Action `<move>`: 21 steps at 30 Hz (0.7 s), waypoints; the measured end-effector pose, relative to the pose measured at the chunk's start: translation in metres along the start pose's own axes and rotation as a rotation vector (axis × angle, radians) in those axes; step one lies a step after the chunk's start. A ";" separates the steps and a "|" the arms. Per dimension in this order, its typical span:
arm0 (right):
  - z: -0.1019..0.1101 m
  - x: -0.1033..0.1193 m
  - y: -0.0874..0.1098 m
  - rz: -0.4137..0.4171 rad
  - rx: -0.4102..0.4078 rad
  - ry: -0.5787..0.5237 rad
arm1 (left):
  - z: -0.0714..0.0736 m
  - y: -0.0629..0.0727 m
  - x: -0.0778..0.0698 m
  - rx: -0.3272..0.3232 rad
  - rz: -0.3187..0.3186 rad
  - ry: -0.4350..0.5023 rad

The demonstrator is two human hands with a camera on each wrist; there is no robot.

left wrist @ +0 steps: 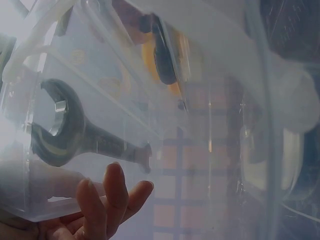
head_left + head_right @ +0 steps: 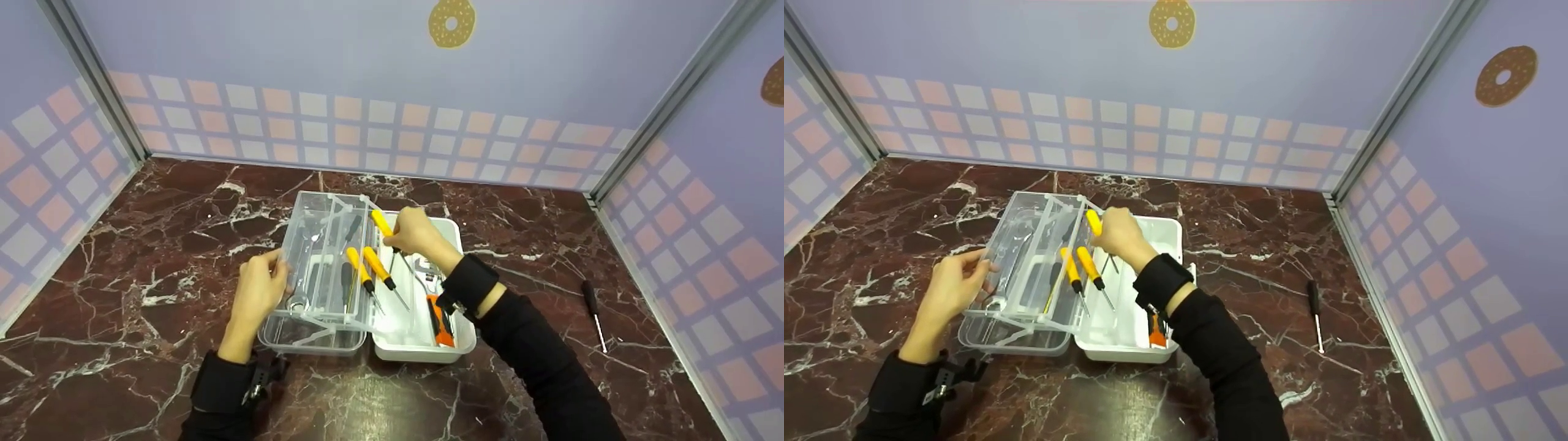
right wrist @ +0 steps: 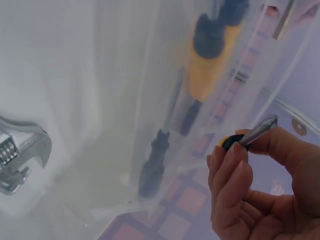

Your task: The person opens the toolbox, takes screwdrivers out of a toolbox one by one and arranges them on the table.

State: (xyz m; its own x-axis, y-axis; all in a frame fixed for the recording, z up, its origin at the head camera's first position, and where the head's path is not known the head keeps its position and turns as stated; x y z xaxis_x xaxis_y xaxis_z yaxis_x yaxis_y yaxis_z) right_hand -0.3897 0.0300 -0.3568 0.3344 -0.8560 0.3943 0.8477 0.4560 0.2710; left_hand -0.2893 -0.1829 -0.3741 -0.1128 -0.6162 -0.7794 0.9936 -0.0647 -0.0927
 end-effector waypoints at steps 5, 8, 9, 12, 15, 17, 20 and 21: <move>0.024 -0.013 0.013 -0.029 -0.041 -0.073 | 0.001 0.000 -0.001 -0.005 -0.008 -0.005; 0.033 -0.029 0.022 -0.074 -0.034 -0.154 | 0.001 0.000 0.000 0.002 -0.002 0.004; 0.036 -0.036 0.024 -0.094 -0.027 -0.184 | 0.000 0.000 0.000 0.005 0.003 0.007; 0.045 -0.057 0.033 -0.138 -0.031 -0.228 | -0.001 0.000 0.002 0.016 0.013 0.019; 0.058 -0.079 0.044 -0.161 -0.070 -0.199 | -0.001 0.000 0.002 0.020 0.012 0.019; 0.066 -0.097 0.051 -0.170 -0.103 -0.163 | -0.001 0.000 0.002 0.017 0.006 0.012; 0.072 -0.129 0.063 -0.205 -0.119 -0.183 | 0.000 0.000 0.000 0.009 -0.008 0.001; 0.073 -0.140 0.067 -0.222 -0.119 -0.198 | 0.000 0.000 0.000 0.005 -0.012 -0.005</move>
State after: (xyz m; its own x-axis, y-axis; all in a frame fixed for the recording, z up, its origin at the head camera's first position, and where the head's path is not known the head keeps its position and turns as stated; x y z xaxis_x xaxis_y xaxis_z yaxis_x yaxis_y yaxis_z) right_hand -0.4093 0.1982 -0.3300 0.0592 -0.8620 0.5035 0.9373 0.2215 0.2691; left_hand -0.2896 -0.1828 -0.3742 -0.1246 -0.6195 -0.7751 0.9922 -0.0761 -0.0988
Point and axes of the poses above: each hand's wrist, its own y-axis away from the middle knuckle, its own z-axis out of the back of the hand, x = y × z, the point moved 10 cm from there along -y, towards the middle knuckle, and after that the axes turned 15 degrees about x, right-handed, at the moved point
